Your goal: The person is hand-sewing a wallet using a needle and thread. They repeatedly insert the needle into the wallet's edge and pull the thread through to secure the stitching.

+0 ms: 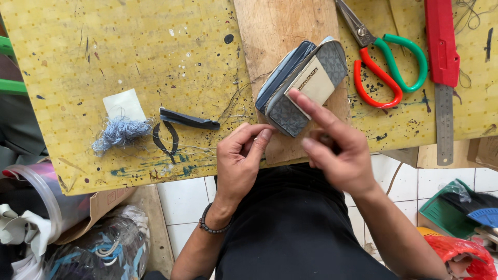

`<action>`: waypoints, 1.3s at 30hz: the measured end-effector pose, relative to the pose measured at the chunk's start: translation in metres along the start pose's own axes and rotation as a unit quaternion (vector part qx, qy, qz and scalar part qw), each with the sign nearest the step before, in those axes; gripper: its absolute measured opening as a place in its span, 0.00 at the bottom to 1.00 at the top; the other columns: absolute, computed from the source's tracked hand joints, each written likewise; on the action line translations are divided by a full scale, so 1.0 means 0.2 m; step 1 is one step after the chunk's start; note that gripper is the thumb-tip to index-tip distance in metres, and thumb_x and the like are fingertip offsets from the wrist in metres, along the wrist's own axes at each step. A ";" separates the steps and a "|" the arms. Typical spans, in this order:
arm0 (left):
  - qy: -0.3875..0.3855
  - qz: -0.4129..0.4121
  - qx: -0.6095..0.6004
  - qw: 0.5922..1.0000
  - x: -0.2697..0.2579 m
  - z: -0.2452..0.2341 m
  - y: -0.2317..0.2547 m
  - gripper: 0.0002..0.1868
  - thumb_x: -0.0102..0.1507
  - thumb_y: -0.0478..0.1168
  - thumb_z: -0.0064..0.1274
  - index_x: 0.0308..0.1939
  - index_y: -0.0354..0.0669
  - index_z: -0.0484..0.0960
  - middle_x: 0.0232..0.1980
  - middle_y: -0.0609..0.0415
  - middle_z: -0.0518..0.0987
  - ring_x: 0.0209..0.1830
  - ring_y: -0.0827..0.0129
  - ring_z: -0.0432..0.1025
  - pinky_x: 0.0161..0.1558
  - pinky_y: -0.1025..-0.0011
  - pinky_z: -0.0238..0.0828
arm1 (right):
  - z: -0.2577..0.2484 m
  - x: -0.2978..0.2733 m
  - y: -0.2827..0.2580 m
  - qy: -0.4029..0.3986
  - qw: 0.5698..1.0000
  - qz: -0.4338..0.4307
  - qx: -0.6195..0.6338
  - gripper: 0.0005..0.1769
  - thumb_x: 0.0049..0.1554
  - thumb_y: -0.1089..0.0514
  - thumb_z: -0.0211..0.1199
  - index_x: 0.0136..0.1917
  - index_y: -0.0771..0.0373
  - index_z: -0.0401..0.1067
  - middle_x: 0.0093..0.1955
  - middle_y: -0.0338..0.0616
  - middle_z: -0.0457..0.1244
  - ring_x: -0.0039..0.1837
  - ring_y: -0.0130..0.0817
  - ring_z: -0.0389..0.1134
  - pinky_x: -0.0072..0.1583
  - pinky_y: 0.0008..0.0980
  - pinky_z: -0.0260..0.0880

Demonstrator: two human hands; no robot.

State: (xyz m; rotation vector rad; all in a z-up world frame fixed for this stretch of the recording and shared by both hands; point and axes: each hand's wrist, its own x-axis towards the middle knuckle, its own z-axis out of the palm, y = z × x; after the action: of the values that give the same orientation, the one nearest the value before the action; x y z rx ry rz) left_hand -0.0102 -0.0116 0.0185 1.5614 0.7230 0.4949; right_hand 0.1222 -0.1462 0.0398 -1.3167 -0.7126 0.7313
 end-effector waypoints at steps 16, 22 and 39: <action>-0.002 -0.079 -0.052 0.995 0.01 0.05 -0.05 0.05 0.64 0.35 0.65 0.43 0.38 0.90 0.22 0.71 0.55 0.22 0.86 0.46 0.24 0.79 0.41 | -0.02 -0.13 0.09 -0.043 0.817 -0.188 -0.544 0.24 0.65 0.74 0.54 0.73 0.69 0.71 0.77 0.47 0.63 0.60 0.32 0.78 0.42 0.29 0.71; -0.084 -0.024 0.051 0.995 0.05 -0.07 0.02 0.09 0.69 0.39 0.54 0.45 0.43 0.89 0.44 0.58 0.89 0.44 0.77 0.80 0.49 0.78 0.76 | -0.07 -0.17 -0.02 0.045 0.944 0.233 0.230 0.25 0.58 0.67 0.60 0.67 0.80 0.67 0.69 0.62 0.66 0.25 0.16 0.49 0.25 0.14 0.49; 0.005 0.051 -0.064 0.997 -0.07 0.06 -0.02 0.06 0.67 0.33 0.58 0.48 0.42 0.80 0.37 0.58 0.75 0.28 0.77 0.66 0.34 0.79 0.68 | -0.17 -0.18 0.01 0.151 0.933 -0.070 -0.319 0.19 0.63 0.74 0.58 0.66 0.66 0.71 0.69 0.58 0.62 0.31 0.23 0.56 0.35 0.21 0.60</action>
State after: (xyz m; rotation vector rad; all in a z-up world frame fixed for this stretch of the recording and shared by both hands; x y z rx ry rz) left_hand -0.0120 -0.0292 0.0143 1.4828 0.6084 0.6129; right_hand 0.1292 -0.1946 0.0328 -1.8941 -0.8136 0.1591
